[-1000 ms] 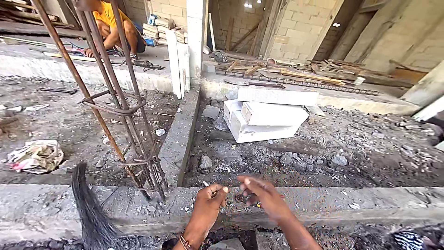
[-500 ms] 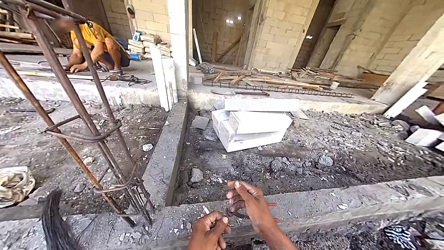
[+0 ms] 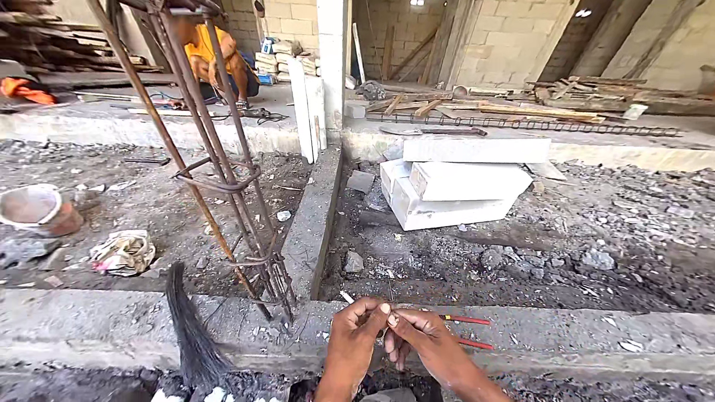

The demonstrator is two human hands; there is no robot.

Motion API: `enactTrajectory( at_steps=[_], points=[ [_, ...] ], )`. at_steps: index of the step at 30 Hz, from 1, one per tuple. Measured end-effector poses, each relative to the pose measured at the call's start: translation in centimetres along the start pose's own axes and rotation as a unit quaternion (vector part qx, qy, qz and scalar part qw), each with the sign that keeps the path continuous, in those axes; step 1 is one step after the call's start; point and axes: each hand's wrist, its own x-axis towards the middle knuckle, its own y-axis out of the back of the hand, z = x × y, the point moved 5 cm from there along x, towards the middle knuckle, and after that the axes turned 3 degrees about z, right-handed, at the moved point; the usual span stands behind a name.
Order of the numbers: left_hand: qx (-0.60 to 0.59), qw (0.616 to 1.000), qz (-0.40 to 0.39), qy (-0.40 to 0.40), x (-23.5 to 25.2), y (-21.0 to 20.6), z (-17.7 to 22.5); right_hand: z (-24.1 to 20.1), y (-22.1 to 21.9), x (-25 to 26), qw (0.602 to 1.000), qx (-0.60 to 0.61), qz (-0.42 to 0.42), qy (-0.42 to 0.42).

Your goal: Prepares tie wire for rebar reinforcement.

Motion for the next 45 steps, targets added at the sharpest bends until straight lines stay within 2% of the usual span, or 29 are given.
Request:
enactTrajectory(
  at_steps=[5,16,26,30,32,34,37,41,45],
  points=[
    [-0.078,0.993,-0.002,0.085,-0.3,0.3,-0.3,0.3,-0.8,-0.5,0.999,0.016,-0.031,-0.007],
    [-0.082,0.996,0.033,0.018,-0.2,0.6,0.6,0.4,-1.8,-0.8,0.994,0.074,-0.081,-0.026],
    [-0.082,0.996,0.016,0.018,-0.5,0.8,0.7,0.5,-2.3,-1.0,0.988,0.102,-0.108,-0.041],
    [-0.071,0.996,0.004,0.048,-0.5,0.4,1.0,0.2,-2.3,-0.8,0.990,0.099,-0.095,-0.031],
    [-0.095,0.994,0.038,0.048,-0.8,0.7,1.0,0.3,-2.4,-0.9,0.991,0.090,-0.088,-0.039],
    [-0.150,0.984,0.087,0.028,-0.8,1.4,1.8,0.5,-2.3,-0.8,0.992,0.062,-0.094,-0.049],
    [-0.205,0.968,0.140,-0.018,-0.8,2.9,3.7,0.4,-2.6,-0.7,0.993,0.007,-0.118,-0.015],
    [-0.215,0.957,0.169,-0.101,-1.1,5.6,5.9,0.5,-2.7,-0.7,0.986,-0.079,-0.148,0.018],
    [-0.217,0.941,0.214,-0.150,-1.5,8.9,8.0,0.4,-0.6,0.0,0.977,-0.170,-0.126,0.020]
  ],
)
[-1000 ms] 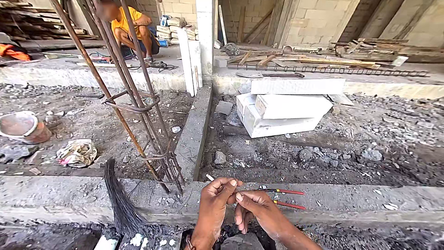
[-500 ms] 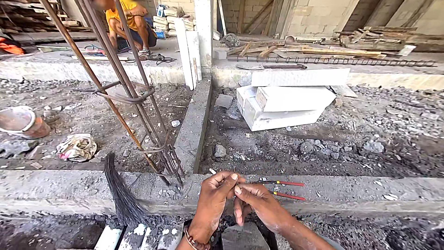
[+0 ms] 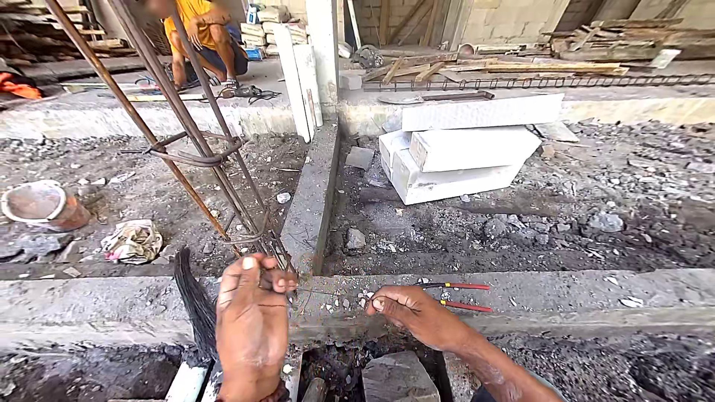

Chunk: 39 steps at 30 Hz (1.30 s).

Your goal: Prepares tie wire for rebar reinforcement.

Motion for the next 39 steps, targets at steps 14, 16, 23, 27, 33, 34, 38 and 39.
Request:
enactTrajectory(
  at_steps=[14,16,23,27,33,34,38,39],
  points=[
    [0.478,0.848,-0.116,-0.196,-1.2,1.8,0.4,-0.4,7.6,-3.4,0.933,-0.353,-0.002,-0.073],
    [0.519,0.797,-0.257,-0.173,-4.2,-0.7,-2.8,-0.7,4.9,-2.9,0.943,-0.323,-0.066,-0.043],
    [0.547,0.784,-0.295,0.007,-6.8,-2.1,-10.1,-0.4,4.0,-2.4,0.957,-0.290,-0.011,0.007],
    [0.496,0.806,-0.317,0.062,-6.5,-1.7,-10.9,-0.3,5.6,-3.3,0.953,-0.303,0.029,-0.002],
    [0.298,0.875,-0.171,0.342,-7.3,-1.6,-11.3,1.0,5.1,-3.0,0.989,-0.093,-0.047,-0.105],
    [0.266,0.885,-0.127,0.360,-7.1,-1.5,-11.4,1.4,4.9,-3.0,0.988,-0.043,-0.067,-0.131],
    [0.183,0.921,0.009,0.343,-6.3,-1.4,-11.8,2.0,3.4,-2.4,0.976,0.058,-0.095,-0.190],
    [0.173,0.927,0.030,0.332,-6.2,-1.4,-11.9,2.0,2.8,-2.3,0.973,0.067,-0.095,-0.200]
  ],
)
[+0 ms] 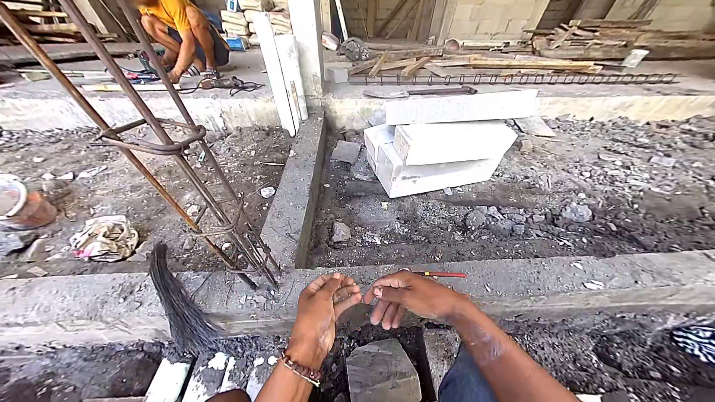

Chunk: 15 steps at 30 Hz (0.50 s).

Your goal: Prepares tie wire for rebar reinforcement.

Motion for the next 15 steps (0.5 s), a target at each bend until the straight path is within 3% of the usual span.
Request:
enactTrajectory(
  at_steps=[7,15],
  points=[
    [-0.081,0.994,0.074,-0.013,0.5,0.1,0.4,0.3,-4.0,2.3,0.999,-0.029,0.019,-0.021],
    [-0.093,0.993,0.064,-0.020,0.8,0.6,1.0,0.3,-6.2,3.1,1.000,-0.006,0.023,-0.009]
  ],
)
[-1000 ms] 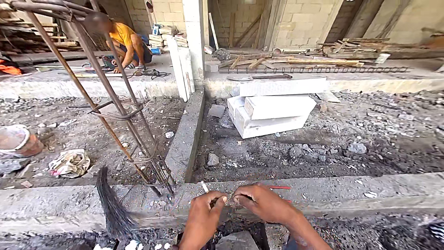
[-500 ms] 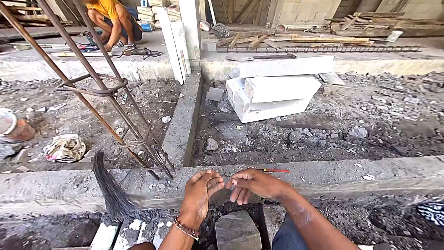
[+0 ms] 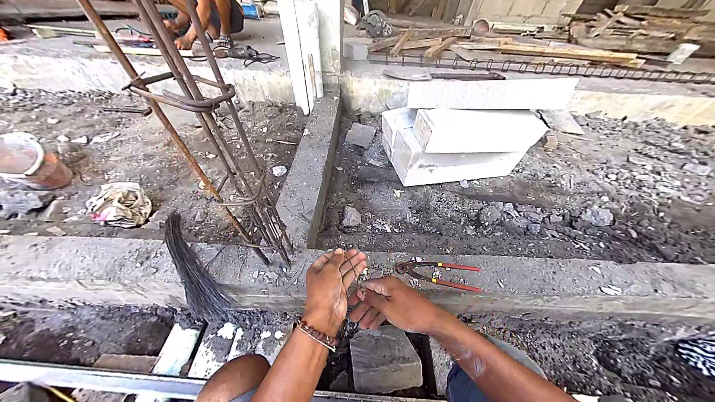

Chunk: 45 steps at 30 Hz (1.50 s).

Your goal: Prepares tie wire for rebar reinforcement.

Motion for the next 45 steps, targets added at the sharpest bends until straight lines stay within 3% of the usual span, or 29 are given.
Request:
enactTrajectory(
  at_steps=[5,11,15,19,24,27,32,39,45],
  points=[
    [0.123,0.988,-0.089,-0.007,1.1,0.0,1.4,-0.3,1.3,-0.3,0.996,0.046,0.074,0.035],
    [0.127,0.989,-0.074,-0.020,1.1,0.3,1.5,-0.3,0.8,-0.3,0.996,0.010,0.069,0.053],
    [0.232,0.968,-0.088,-0.021,1.6,0.9,2.8,-0.3,1.5,-0.4,0.988,0.106,0.110,0.026],
    [0.217,0.973,-0.082,-0.010,1.6,1.2,3.4,-0.4,2.2,-0.7,0.985,0.151,0.079,0.003],
    [0.286,0.942,-0.173,-0.016,1.9,1.3,4.8,-1.1,5.3,-1.7,0.977,0.132,0.163,0.036],
    [0.255,0.955,-0.151,-0.029,1.8,0.9,4.1,-0.7,5.6,-1.6,0.983,0.107,0.146,0.040],
    [0.113,0.991,-0.066,-0.029,1.6,0.3,3.2,-0.7,2.6,-0.9,0.993,0.070,0.078,0.053],
    [-0.039,0.999,0.015,-0.030,1.8,0.3,0.9,1.0,0.0,0.6,0.994,0.068,0.078,0.024],
    [-0.038,0.997,0.046,-0.053,2.6,0.3,0.2,1.7,-1.5,1.1,0.995,0.064,0.080,-0.006]
  ],
)
